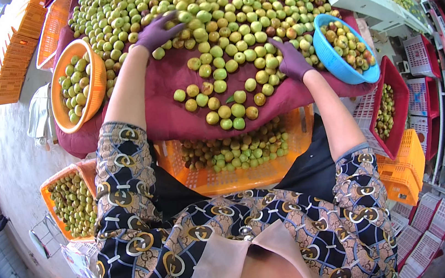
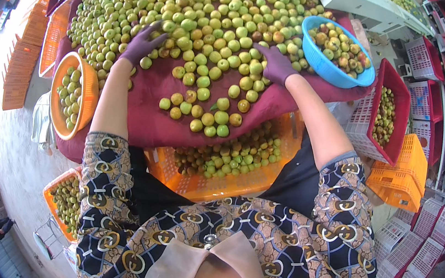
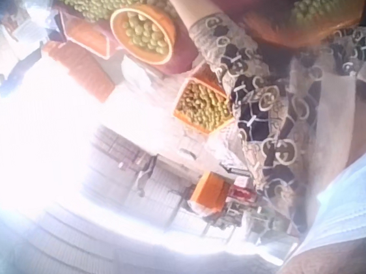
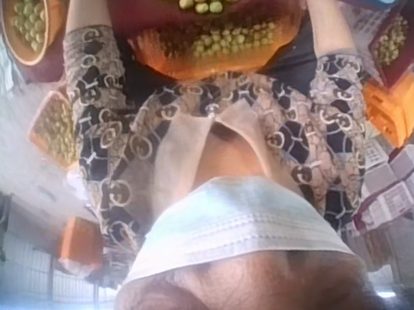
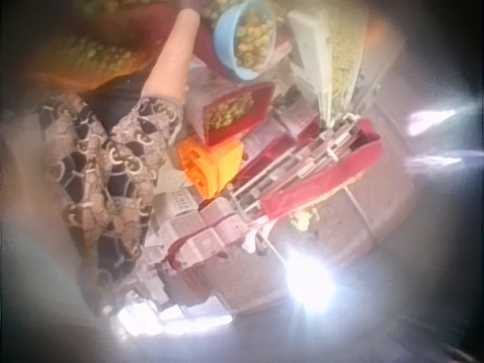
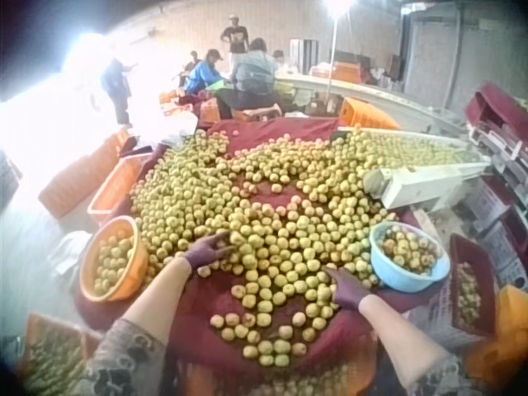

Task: The person sits on the floor and sorts green olives from a large pile on a red cloth into an orange basket lined with plastic. They repeatedly scoop olives with gloved hands and transfer them into the basket.

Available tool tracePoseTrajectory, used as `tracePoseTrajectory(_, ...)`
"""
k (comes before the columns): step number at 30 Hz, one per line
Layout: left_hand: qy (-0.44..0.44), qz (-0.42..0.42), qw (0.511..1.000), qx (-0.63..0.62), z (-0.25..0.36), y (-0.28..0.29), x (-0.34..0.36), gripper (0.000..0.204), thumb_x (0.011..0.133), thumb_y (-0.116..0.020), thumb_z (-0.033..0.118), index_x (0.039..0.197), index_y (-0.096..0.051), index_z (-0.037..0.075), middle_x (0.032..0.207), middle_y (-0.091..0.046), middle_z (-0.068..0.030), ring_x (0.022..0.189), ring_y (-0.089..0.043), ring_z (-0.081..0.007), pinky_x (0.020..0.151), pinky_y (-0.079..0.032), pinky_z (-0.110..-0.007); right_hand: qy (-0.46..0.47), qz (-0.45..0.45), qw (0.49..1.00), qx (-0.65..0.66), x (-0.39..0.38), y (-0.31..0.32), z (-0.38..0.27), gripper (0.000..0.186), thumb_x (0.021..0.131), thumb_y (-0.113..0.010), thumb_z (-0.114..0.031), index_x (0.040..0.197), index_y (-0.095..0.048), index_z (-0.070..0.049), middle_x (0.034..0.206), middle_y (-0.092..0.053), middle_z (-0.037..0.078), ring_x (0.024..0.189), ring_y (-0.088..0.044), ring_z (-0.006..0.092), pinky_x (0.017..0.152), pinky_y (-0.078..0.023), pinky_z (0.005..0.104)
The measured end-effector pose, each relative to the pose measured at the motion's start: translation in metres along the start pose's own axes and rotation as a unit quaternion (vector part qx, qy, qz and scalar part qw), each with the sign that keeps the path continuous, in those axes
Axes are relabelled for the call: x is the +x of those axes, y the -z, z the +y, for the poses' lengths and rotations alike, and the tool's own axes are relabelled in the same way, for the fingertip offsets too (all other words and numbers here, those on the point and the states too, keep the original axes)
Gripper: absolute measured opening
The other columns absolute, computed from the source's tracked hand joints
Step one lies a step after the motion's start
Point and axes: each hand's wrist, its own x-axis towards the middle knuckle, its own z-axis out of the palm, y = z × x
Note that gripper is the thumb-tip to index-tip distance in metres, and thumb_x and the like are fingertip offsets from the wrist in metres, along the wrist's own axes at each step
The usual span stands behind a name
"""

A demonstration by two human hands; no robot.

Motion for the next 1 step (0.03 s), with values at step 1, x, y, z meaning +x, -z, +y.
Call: tracePoseTrajectory(1,-0.099,-0.004,0.995,0.026,-0.0107,-0.015,0.0121,0.086,0.086,-0.061,0.072,0.158,-0.031,0.035,0.164,-0.028,-0.0172,0.148,-0.033,-0.0383,0.118,-0.022,-0.066,-0.023,-0.033,0.999,-0.029,-0.0005,0.0055,-0.0206,0.087,0.074,-0.06,-0.001,0.155,-0.037,-0.021,0.149,-0.044,0.024,0.132,-0.051,0.0396,0.111,-0.041,0.0475)
